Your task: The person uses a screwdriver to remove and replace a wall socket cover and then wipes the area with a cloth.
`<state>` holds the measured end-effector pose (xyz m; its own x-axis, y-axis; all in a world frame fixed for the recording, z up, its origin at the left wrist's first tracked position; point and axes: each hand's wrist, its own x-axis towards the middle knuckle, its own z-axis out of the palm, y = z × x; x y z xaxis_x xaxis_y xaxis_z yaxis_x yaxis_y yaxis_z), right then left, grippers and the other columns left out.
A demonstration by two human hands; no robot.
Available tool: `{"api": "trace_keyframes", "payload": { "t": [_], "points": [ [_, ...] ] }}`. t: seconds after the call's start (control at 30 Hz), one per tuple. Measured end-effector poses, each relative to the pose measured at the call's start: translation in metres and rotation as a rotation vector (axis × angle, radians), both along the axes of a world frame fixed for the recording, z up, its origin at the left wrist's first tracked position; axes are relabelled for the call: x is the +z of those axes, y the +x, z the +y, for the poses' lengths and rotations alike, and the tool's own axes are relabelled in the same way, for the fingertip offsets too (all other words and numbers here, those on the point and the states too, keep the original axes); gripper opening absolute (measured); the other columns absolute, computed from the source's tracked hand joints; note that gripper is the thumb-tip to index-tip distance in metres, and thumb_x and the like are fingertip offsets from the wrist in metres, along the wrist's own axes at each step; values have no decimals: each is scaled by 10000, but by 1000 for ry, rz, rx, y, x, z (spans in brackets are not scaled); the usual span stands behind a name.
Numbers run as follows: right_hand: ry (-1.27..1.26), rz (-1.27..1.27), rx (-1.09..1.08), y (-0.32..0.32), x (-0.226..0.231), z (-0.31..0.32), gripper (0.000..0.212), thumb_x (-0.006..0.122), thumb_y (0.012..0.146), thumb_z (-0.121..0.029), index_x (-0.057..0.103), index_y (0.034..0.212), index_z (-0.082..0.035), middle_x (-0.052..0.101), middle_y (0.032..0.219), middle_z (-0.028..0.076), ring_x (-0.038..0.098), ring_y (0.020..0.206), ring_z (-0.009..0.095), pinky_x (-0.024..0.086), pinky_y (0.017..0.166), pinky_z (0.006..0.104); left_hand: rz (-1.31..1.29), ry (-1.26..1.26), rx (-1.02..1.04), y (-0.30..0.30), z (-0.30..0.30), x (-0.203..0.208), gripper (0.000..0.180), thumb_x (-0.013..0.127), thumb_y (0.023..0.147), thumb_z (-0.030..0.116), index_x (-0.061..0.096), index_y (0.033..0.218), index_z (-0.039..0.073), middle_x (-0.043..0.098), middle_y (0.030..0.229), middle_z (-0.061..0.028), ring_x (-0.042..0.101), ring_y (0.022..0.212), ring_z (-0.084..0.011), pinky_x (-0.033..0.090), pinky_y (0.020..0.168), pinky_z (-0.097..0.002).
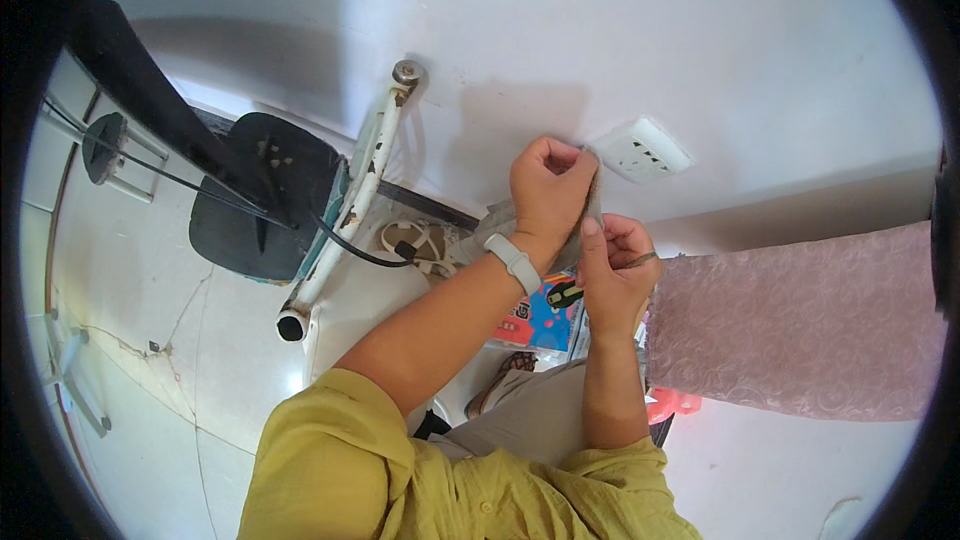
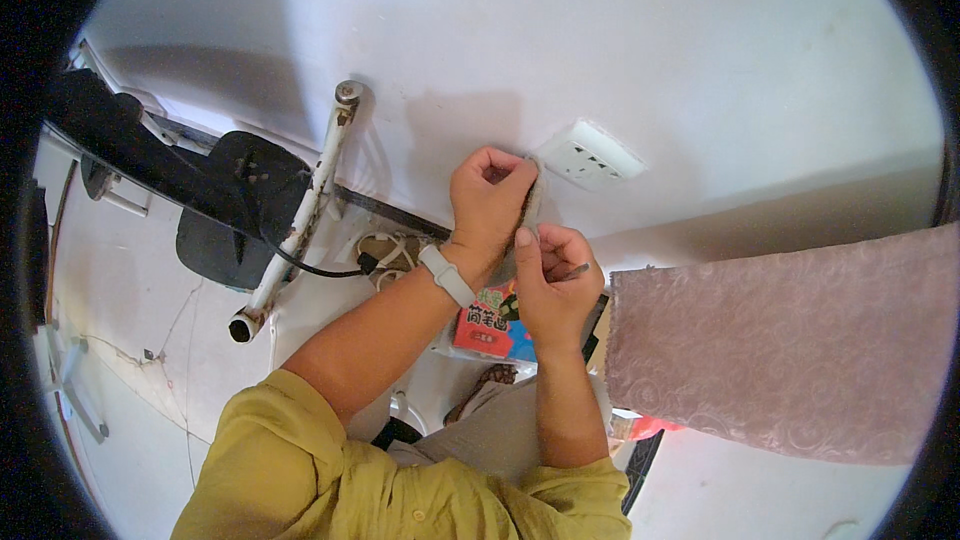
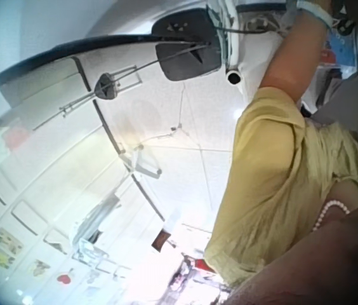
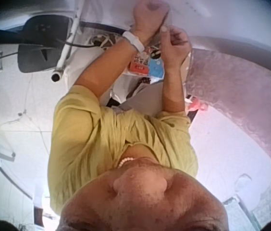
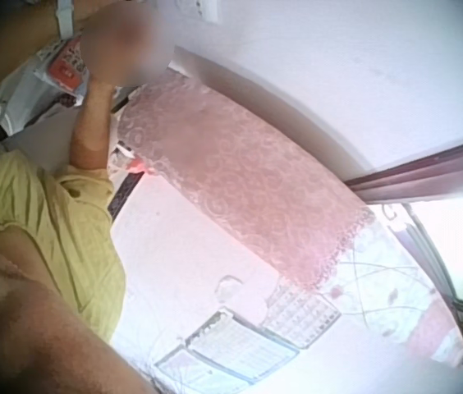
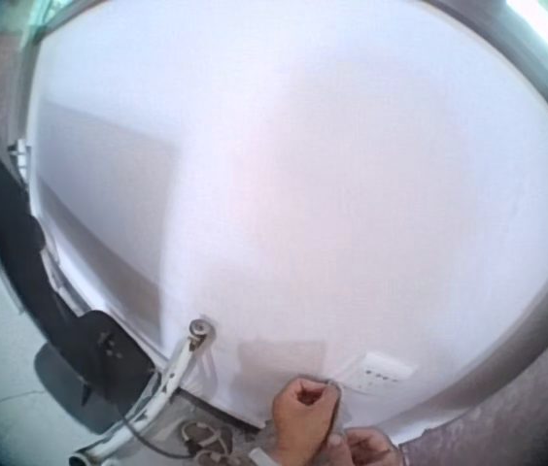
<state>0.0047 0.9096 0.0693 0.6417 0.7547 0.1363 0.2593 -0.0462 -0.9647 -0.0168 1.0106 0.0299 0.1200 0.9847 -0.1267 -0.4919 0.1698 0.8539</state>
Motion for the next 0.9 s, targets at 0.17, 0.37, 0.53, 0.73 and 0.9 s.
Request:
{"api": "trace_keyframes", "payload": {
  "t": [0.17,0.37,0.53,0.73,0.9],
  "points": [
    [27,-30,-36,8,-5,-3,140,663,809,-80,562,858,6,570,704,-10,486,582,14,367,492,157,-148,22,25,-2,4,9,137,662,702,78,546,672,11,581,627,-27,520,571,-84,445,541,-248],
    [-25,6,-20,5,-6,2,144,665,810,-92,565,849,4,573,691,-6,489,568,18,374,494,157,209,11,-113,2,-4,-25,118,660,736,75,560,711,18,579,670,-29,515,600,-76,437,556,-230],
    [-17,16,-39,10,-4,1,156,671,806,-100,567,854,6,580,682,3,495,549,26,384,486,168,134,14,57,1,-8,-2,130,663,733,76,547,714,19,576,659,-33,523,593,-84,442,557,-233],
    [5,27,-21,10,-3,-1,156,675,802,-97,572,863,3,586,692,3,510,565,31,399,499,173,-94,94,124,1,3,8,144,666,723,69,529,711,25,567,645,-28,520,584,-84,441,555,-230],
    [-17,-2,-17,7,-9,5,155,675,801,-93,572,867,2,590,695,9,512,565,30,405,501,170,-22,42,43,0,0,-9,138,654,710,49,519,690,31,559,638,-24,511,582,-81,433,549,-227]
  ]
}}
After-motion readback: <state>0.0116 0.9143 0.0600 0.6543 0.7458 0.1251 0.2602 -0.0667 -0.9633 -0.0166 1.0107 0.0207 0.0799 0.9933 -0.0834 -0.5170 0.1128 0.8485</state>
